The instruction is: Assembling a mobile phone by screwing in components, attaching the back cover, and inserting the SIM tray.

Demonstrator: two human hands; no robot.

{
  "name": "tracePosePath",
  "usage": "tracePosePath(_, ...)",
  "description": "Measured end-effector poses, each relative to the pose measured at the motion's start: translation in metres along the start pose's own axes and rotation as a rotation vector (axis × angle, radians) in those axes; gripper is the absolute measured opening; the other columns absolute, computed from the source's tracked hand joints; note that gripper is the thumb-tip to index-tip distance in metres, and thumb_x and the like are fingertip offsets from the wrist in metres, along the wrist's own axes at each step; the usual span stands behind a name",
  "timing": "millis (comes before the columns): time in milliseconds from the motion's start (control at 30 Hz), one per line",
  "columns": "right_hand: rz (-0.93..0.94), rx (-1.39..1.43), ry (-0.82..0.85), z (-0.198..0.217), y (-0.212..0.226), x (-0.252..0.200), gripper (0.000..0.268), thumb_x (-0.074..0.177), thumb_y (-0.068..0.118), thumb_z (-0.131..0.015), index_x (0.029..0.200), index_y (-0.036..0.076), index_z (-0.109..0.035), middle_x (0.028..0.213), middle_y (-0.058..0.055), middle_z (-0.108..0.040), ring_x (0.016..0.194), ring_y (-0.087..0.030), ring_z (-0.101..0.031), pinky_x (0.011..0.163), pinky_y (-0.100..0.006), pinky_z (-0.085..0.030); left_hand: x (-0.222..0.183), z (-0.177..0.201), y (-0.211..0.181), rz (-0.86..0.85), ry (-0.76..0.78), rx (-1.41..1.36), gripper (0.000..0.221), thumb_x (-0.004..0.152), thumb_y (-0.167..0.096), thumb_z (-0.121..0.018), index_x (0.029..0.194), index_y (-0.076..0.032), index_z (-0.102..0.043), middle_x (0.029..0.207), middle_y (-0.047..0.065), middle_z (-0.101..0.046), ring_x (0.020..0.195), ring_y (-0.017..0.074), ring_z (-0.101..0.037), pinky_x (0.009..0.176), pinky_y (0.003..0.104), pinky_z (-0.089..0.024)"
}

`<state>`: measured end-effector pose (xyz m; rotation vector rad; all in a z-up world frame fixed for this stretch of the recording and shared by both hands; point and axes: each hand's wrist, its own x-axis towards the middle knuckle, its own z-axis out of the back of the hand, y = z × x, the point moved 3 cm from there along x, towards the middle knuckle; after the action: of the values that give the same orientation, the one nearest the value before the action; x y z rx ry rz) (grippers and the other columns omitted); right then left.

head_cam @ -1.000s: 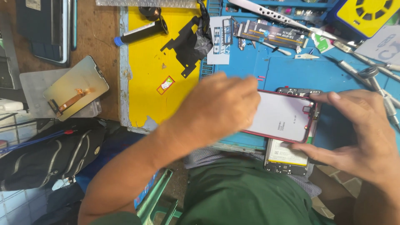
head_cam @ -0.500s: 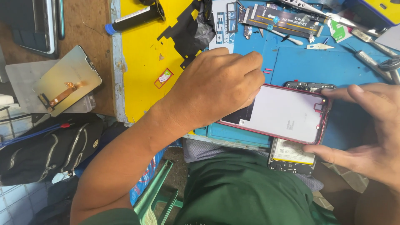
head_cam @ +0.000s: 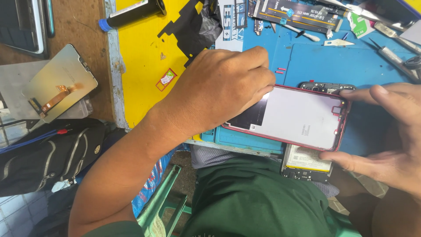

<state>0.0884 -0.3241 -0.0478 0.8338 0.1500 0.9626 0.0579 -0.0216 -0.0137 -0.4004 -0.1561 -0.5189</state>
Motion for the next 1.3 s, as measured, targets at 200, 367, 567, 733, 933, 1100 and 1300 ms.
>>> tracePosePath(200,0.001,0.006,-0.005,-0.001,0.0,-0.001,0.119,0.072,0.044,-0.094,0.164,0.003,-0.031,0.139,-0.026,-0.065,0.135,-0.039,-0.057,0.122,-0.05,-0.045,-0.002,-0.004,0.001,0.045,-0.002,-0.002,0.027,0.1,-0.018,-0.079,0.08,-0.014,-0.062,0.083,0.003,-0.052,0.052,0.0303,-0.053,0.045,0.045,-0.041)
tracePosePath(367,-0.004,0.003,0.004,0.0,-0.001,-0.001,0.119,0.072,0.045,-0.094,0.163,0.004,-0.031,0.139,-0.025,-0.065,0.134,-0.037,-0.058,0.121,-0.049,-0.045,-0.004,-0.003,0.0,0.033,-0.022,0.044,0.033,0.101,-0.016,-0.078,0.076,-0.014,-0.055,0.08,0.004,-0.046,0.052,0.0301,-0.051,0.047,0.044,-0.039)
tracePosePath(567,-0.006,0.012,-0.002,-0.001,-0.002,-0.002,0.118,0.072,0.045,-0.094,0.164,0.004,-0.032,0.14,-0.025,-0.065,0.134,-0.038,-0.058,0.122,-0.05,-0.045,-0.004,-0.005,0.0,-0.016,-0.053,0.108,0.035,0.097,-0.006,-0.072,0.072,-0.014,-0.048,0.079,0.004,-0.045,0.054,0.0273,-0.049,0.049,0.042,-0.038)
tracePosePath(733,-0.01,0.006,-0.002,-0.001,-0.003,-0.004,0.117,0.072,0.046,-0.093,0.163,0.004,-0.033,0.14,-0.025,-0.064,0.136,-0.038,-0.057,0.124,-0.05,-0.044,-0.003,-0.009,-0.002,-0.093,-0.055,0.217,0.036,0.084,0.007,-0.067,0.07,-0.016,-0.044,0.079,0.002,-0.042,0.056,0.023,-0.045,0.048,0.04,-0.037)
tracePosePath(933,0.009,-0.014,-0.014,-0.001,-0.003,-0.004,0.114,0.075,0.048,-0.092,0.162,0.002,-0.034,0.14,-0.027,-0.066,0.131,-0.04,-0.06,0.121,-0.052,-0.044,-0.002,-0.008,-0.004,-0.146,-0.025,0.258,0.03,0.09,0.004,-0.067,0.076,-0.016,-0.05,0.081,0.002,-0.046,0.059,0.0229,-0.047,0.055,0.038,-0.043)
tracePosePath(1100,0.022,0.023,0.007,-0.001,-0.002,-0.001,0.117,0.073,0.045,-0.092,0.163,0.002,-0.03,0.141,-0.027,-0.064,0.132,-0.039,-0.06,0.121,-0.052,-0.047,0.001,-0.012,-0.006,-0.025,-0.104,0.245,0.04,0.104,-0.012,-0.074,0.073,-0.018,-0.049,0.075,0.0,-0.044,0.054,0.0205,-0.048,0.047,0.037,-0.04)
tracePosePath(1300,0.024,0.022,0.01,-0.001,-0.003,-0.001,0.118,0.073,0.045,-0.092,0.164,0.003,-0.03,0.14,-0.027,-0.065,0.131,-0.039,-0.061,0.12,-0.051,-0.046,-0.001,0.007,-0.004,-0.012,-0.04,0.129,0.026,0.083,-0.008,-0.084,0.096,-0.014,-0.062,0.086,0.003,-0.049,0.065,0.025,-0.057,0.052,0.041,-0.043)
